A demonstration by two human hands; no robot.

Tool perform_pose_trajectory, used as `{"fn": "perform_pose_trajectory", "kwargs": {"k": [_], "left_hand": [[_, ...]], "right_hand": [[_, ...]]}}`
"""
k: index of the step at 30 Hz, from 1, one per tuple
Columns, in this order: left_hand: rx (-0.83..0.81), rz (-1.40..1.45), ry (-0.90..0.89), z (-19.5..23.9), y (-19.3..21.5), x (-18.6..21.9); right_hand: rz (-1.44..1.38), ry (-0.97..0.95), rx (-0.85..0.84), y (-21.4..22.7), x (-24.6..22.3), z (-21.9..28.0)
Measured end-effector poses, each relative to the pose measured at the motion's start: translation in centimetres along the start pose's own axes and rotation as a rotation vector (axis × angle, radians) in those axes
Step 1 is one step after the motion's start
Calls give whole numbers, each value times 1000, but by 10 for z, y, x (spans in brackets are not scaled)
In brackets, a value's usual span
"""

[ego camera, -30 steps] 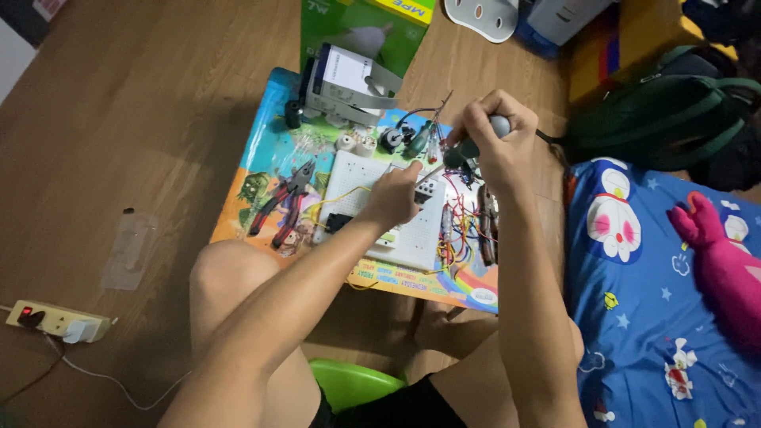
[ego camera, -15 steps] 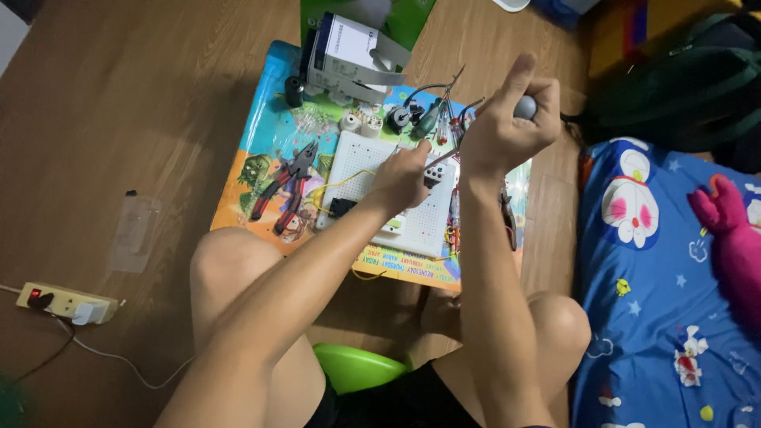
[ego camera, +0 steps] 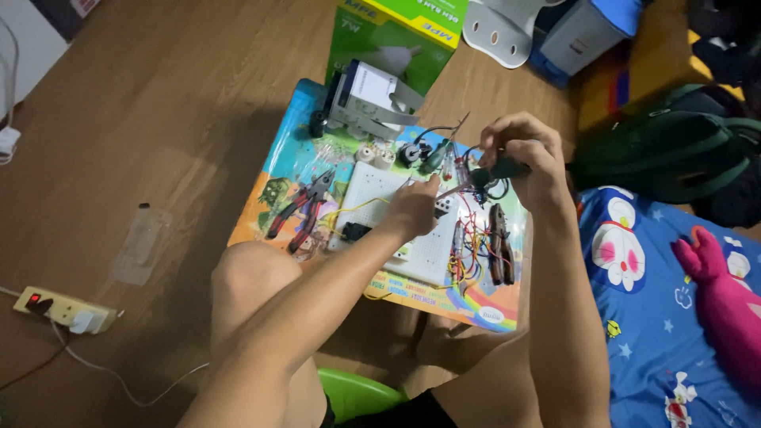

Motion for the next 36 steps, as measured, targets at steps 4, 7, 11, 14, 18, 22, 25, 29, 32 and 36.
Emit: {"fn": "perform_pose_trajectory", "kwargs": {"k": [4, 7, 11, 14, 18, 22, 25, 29, 32, 36], "left_hand": [[143, 11, -88, 4, -3, 5], [70, 28, -49, 5, -5, 4], [171, -12, -128, 1, -10, -2], [310, -36, -224, -2, -20, -5], [416, -85, -291, -1, -22, -6], [454, -78, -329, 2, -19, -5], [389, -13, -311, 5, -16, -1], [258, -21, -207, 2, -14, -4], [248, -6, -212, 1, -17, -5], [207, -135, -170, -4, -29, -12]], "right_hand": [[117, 149, 177, -11, 9, 10], [186, 236, 313, -22, -2, 17], [368, 267, 357, -36, -15, 15], [463, 236, 416, -44, -21, 17], [467, 278, 457, -49, -21, 14], [517, 267, 548, -50, -14, 11], [488, 352, 569, -49, -8, 11], [479, 326, 621, -57, -7, 7], [490, 290, 626, -67, -15, 9], [454, 341, 604, -70, -18, 8]]}}
Point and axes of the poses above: each hand's wrist, its own z-axis away from the middle knuckle, its own y-axis out of the back of the hand, x = y × z, the point moved 4 cm from there along -z, towards the middle knuckle, and after that the axes turned 5 degrees about -x, right-handed, at the moved point
